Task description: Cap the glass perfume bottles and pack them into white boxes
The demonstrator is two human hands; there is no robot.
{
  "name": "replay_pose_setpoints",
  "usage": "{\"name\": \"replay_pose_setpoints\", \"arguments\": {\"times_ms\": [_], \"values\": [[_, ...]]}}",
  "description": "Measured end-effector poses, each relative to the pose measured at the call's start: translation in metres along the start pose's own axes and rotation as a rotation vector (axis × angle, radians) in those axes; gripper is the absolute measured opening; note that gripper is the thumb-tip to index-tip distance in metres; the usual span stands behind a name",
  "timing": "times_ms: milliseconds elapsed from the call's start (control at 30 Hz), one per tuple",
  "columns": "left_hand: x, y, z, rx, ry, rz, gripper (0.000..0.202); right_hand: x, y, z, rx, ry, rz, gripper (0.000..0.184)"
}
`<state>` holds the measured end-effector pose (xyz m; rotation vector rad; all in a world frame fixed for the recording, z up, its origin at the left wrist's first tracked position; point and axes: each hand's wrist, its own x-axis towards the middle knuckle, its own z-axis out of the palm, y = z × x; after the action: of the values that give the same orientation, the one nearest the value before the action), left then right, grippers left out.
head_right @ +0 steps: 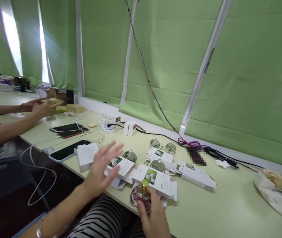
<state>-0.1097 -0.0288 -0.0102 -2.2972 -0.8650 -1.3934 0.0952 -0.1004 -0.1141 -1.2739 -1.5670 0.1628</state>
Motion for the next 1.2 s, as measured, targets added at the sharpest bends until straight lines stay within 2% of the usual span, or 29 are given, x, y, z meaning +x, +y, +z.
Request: {"name": "replay_pose_setpoints", "arguments": {"times_ms": [100,200,233,267,367,567,733,933,1033,1200], "values": [[0.01,-0.06,-0.025,0.231,-0.135,-0.448,0.043,-0.001,0.0,0.001,0.008,-0.009,0.009,0.038],[-0.003,-0.122,-0.036,0.451,-0.329,-0.915,0.062,0.0,0.003,0.003,0.01,0.016,0.001,0.039],[-0.009,-0.139,-0.036,0.457,-0.395,-1.026,0.065,0.0,0.004,0.003,0.005,0.03,-0.001,0.039],[-0.015,-0.152,-0.036,0.437,-0.451,-1.07,0.065,0.0,0.004,0.004,0.001,0.039,-0.003,0.039],[-0.026,-0.172,-0.032,0.396,-0.496,-1.076,0.061,0.001,0.004,0.003,0.001,0.026,-0.019,0.038],[-0.025,-0.176,-0.034,0.342,-0.417,-1.081,0.039,0.0,0.003,-0.001,-0.027,-0.017,0.018,0.037],[-0.023,-0.173,-0.046,0.294,-0.325,-0.996,0.032,-0.001,0.003,0.001,-0.034,-0.004,0.004,0.039],[-0.013,-0.168,-0.066,0.408,-0.116,-1.042,0.022,0.001,-0.005,-0.001,-0.013,0.024,0.001,0.037],[-0.01,-0.161,-0.064,0.426,-0.023,-0.951,0.018,0.002,-0.009,-0.002,0.001,0.018,0.009,0.036],[-0.008,-0.145,-0.051,0.325,0.056,-0.823,0.017,0.002,-0.008,-0.002,0.026,-0.019,0.009,0.034]]}}
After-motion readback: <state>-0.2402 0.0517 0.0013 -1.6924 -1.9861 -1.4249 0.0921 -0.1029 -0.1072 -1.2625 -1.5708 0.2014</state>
